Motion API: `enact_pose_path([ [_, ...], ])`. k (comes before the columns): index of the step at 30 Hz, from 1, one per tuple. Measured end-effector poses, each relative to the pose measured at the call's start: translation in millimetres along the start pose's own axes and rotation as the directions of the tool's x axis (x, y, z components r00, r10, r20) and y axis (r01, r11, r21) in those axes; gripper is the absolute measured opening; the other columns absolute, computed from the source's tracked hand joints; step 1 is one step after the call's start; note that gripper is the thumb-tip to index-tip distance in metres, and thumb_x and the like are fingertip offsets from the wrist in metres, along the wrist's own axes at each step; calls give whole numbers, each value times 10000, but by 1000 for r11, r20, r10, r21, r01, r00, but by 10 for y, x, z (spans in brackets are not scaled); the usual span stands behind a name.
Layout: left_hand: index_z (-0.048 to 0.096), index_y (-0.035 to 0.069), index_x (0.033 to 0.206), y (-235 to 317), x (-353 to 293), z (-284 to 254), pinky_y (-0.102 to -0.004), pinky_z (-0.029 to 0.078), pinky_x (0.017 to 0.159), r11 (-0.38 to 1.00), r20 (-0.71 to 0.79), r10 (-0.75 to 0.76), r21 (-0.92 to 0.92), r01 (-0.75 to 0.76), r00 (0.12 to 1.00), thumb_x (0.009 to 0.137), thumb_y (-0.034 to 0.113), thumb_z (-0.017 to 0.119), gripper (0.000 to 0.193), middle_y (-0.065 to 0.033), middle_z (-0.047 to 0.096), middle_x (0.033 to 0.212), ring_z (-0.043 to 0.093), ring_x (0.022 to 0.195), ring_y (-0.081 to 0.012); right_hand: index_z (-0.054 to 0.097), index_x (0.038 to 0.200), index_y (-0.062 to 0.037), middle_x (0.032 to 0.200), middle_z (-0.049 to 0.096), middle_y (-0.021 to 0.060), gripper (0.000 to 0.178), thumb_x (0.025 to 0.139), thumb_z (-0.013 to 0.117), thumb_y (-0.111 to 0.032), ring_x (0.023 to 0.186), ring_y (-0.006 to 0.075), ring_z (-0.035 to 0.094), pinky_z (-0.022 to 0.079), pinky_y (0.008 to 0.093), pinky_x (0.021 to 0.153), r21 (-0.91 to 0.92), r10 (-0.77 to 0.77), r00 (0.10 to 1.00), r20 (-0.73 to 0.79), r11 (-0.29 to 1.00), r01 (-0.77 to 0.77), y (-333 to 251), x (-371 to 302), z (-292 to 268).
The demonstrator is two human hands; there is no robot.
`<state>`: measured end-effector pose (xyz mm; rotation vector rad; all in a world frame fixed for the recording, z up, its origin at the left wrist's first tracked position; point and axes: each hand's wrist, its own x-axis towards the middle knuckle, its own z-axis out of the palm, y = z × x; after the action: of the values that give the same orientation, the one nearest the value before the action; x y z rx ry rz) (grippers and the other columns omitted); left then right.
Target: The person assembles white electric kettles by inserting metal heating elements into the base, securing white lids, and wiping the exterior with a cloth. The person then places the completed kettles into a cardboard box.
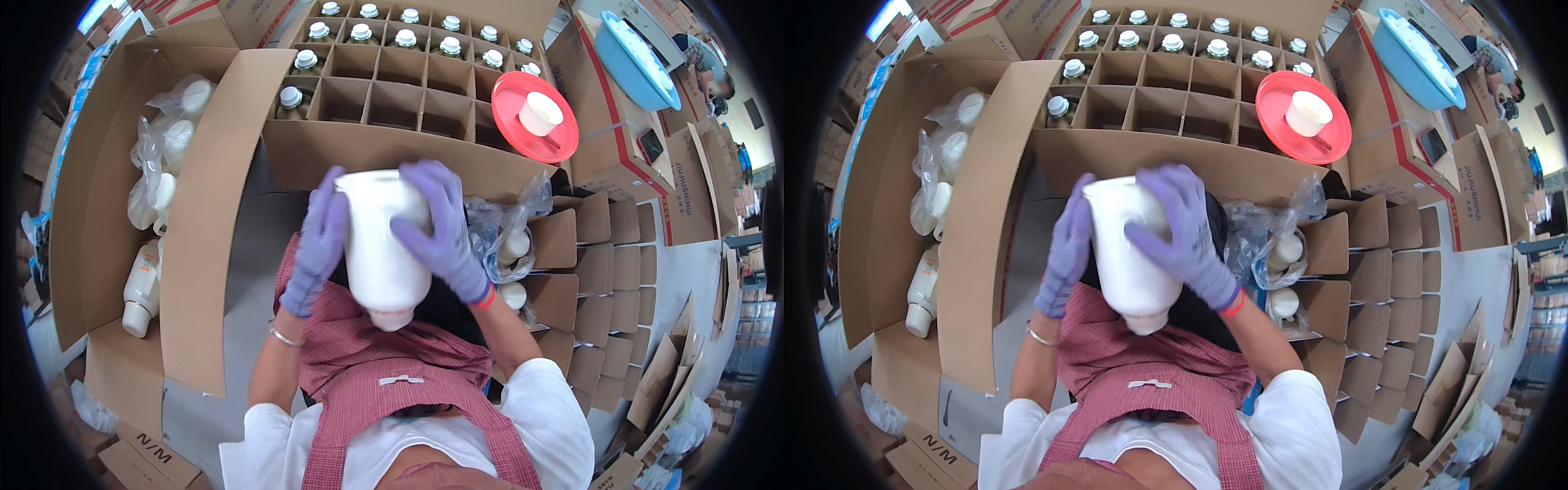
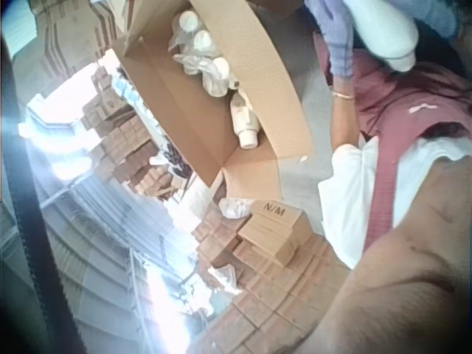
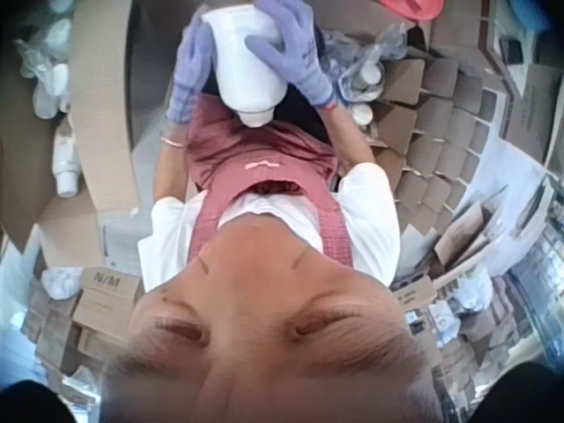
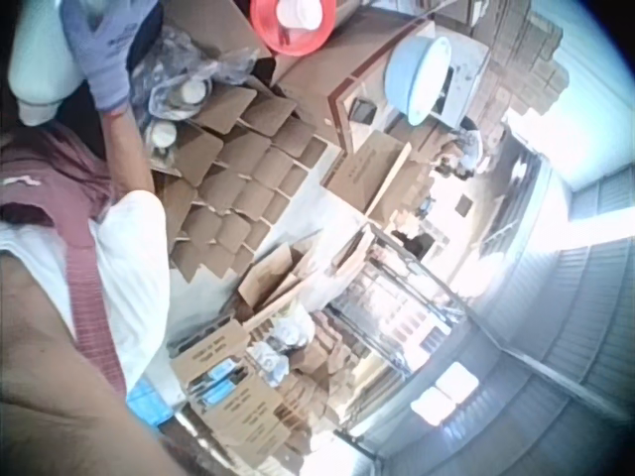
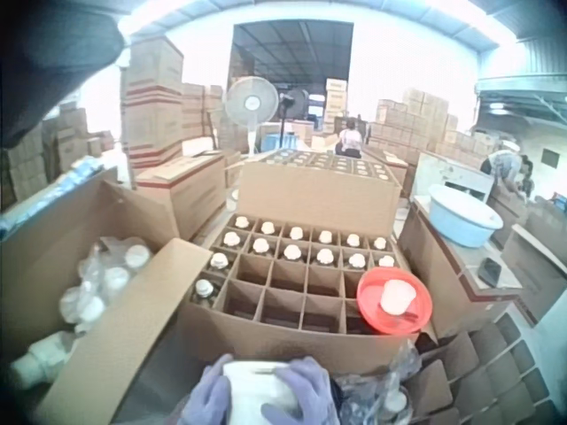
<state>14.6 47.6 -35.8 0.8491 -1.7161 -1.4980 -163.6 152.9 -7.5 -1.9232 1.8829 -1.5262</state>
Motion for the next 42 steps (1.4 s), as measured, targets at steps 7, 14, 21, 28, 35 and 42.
enact_pose_path([
  [7, 646, 8, 1195, -52, -286, -1, -447, 82, 1234, 967, 388, 220, 36, -253, 895, 1047, 311, 300, 483, -133, 670, 1204, 595, 1208, -240, 673, 945, -74, 1040, 608, 93, 101, 848, 662, -49, 1036, 262, 583, 398, 477, 1060, 349, 35, 990, 136, 934, -82, 102, -773, -246],
  [14, 662, -26, 1161, -133, -449, -94, -371, 319, 1140, 985, 194, 106, -157, -76, 975, 1043, 258, 391, 410, -140, 666, 1203, 608, 1163, -273, 719, 1052, -102, 1108, 622, 91, 343, 742, 792, -230, 1153, 286, 556, 366, 482, 1086, 456, -77, 911, 406, 881, -129, -69, -380, -489],
  [21, 653, -16, 1155, -217, -552, -372, -387, 466, 1025, 981, 76, 33, 187, -47, 997, 1016, 266, 475, 361, -155, 681, 1125, 637, 1075, -287, 620, 1278, -68, 1263, 587, 140, 575, 746, 792, -200, 1211, 289, 549, 393, 387, 1083, 240, 278, 885, 373, 893, -381, 175, -497, -630],
  [28, 503, -1, 1420, 143, -377, -323, -429, 397, 1118, 946, 191, -40, -308, 98, 981, 883, 216, 654, 599, -199, 521, 1421, 519, 1315, -331, 564, 1324, -41, 1268, 594, 139, 537, 819, 725, -130, 1163, 263, 577, 457, 386, 1024, 438, 550, 729, 408, 582, -685, 195, -689, -655],
  [35, 475, -25, 1421, 527, 182, 10, -366, 418, 1079, 959, 406, -57, -232, 163, 912, 1012, 326, 529, 542, -147, 558, 1370, 541, 1266, -246, 425, 1438, -6, 1439, 428, 211, 703, 809, 728, -89, 1268, 322, 508, 413, 416, 1073, 255, 198, 979, -48, 950, -180, 71, 165, -236],
  [42, 575, 52, 1332, 301, 361, 317, -438, 374, 1098, 855, 88, 519, -73, -514, 850, 952, 382, 618, 505, -182, 466, 1445, 419, 1361, -372, 463, 1417, -69, 1387, 513, 220, 573, 882, 667, -74, 1256, 343, 537, 453, 381, 1042, 458, 546, 813, 203, 681, -572, 2, 471, -24],
])
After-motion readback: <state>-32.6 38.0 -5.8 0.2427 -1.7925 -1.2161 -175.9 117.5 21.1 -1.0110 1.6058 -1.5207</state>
